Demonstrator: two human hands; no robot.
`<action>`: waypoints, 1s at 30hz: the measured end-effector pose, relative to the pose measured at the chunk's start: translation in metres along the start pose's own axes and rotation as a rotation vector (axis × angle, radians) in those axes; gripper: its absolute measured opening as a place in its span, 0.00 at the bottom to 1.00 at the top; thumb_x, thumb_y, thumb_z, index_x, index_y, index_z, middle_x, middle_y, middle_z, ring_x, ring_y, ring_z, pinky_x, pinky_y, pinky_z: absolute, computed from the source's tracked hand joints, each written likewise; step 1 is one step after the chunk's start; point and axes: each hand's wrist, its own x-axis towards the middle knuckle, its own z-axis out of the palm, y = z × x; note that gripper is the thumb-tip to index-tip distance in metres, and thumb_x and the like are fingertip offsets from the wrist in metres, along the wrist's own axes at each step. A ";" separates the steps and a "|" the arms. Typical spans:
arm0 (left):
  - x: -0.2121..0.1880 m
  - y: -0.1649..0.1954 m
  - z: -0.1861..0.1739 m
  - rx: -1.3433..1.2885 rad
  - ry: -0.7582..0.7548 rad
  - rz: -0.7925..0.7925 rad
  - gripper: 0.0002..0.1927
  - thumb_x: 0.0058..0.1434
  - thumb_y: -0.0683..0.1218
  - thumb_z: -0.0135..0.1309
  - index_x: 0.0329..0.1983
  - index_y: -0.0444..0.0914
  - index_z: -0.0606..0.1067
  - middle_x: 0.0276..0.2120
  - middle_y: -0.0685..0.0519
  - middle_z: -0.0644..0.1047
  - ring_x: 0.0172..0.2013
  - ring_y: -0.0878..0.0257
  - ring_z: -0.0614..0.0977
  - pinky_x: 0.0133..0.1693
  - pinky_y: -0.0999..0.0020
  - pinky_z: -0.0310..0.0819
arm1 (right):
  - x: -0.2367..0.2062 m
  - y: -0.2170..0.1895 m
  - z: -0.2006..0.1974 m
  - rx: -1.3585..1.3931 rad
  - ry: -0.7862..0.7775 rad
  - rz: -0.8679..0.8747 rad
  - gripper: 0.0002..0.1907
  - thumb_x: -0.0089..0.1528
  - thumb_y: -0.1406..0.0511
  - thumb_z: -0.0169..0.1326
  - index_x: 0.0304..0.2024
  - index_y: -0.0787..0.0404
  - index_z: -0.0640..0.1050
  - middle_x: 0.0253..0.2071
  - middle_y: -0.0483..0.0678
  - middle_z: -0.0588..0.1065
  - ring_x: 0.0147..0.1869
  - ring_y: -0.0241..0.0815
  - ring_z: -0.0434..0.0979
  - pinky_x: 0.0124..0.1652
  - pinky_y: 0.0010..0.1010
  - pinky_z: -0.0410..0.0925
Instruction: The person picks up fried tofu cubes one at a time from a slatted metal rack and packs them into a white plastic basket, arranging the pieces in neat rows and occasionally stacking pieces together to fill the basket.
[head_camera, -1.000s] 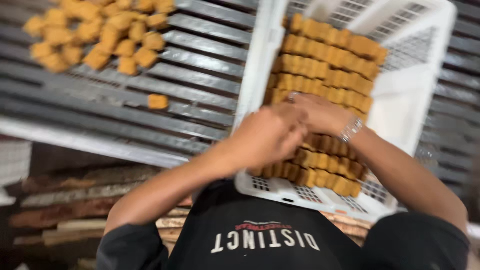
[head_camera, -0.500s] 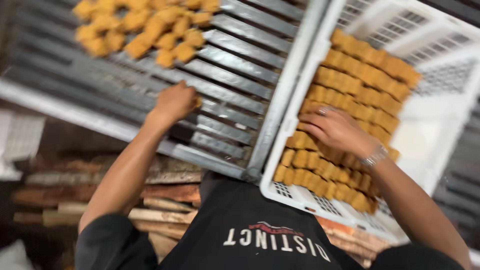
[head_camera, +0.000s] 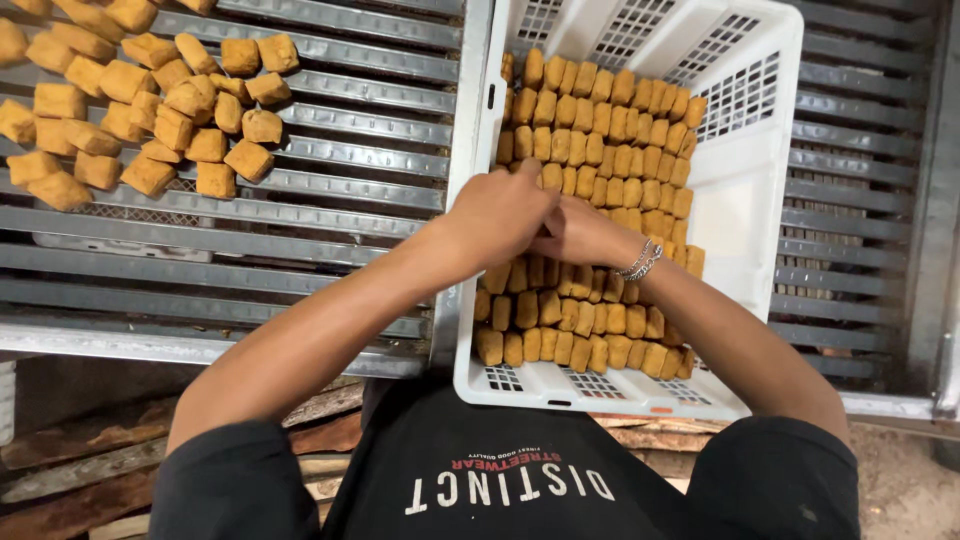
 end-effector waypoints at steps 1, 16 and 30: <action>0.007 0.001 0.008 0.047 -0.052 0.006 0.11 0.62 0.44 0.56 0.47 0.38 0.81 0.48 0.40 0.75 0.40 0.44 0.83 0.39 0.52 0.80 | -0.001 0.003 -0.001 0.007 0.012 -0.031 0.22 0.62 0.59 0.62 0.55 0.56 0.71 0.52 0.58 0.79 0.56 0.59 0.78 0.58 0.44 0.71; 0.053 -0.022 0.081 0.282 -0.591 -0.067 0.15 0.63 0.50 0.58 0.51 0.46 0.82 0.52 0.52 0.81 0.52 0.56 0.83 0.48 0.58 0.77 | -0.005 -0.023 -0.037 0.209 -0.125 0.205 0.38 0.58 0.57 0.61 0.67 0.58 0.64 0.45 0.58 0.79 0.43 0.57 0.79 0.45 0.45 0.70; 0.082 -0.027 0.104 0.243 -0.833 0.151 0.19 0.54 0.46 0.66 0.51 0.50 0.82 0.46 0.53 0.83 0.45 0.56 0.84 0.43 0.57 0.77 | -0.024 -0.030 -0.027 0.018 -0.111 0.368 0.29 0.60 0.62 0.54 0.64 0.58 0.68 0.49 0.61 0.78 0.52 0.62 0.78 0.54 0.48 0.69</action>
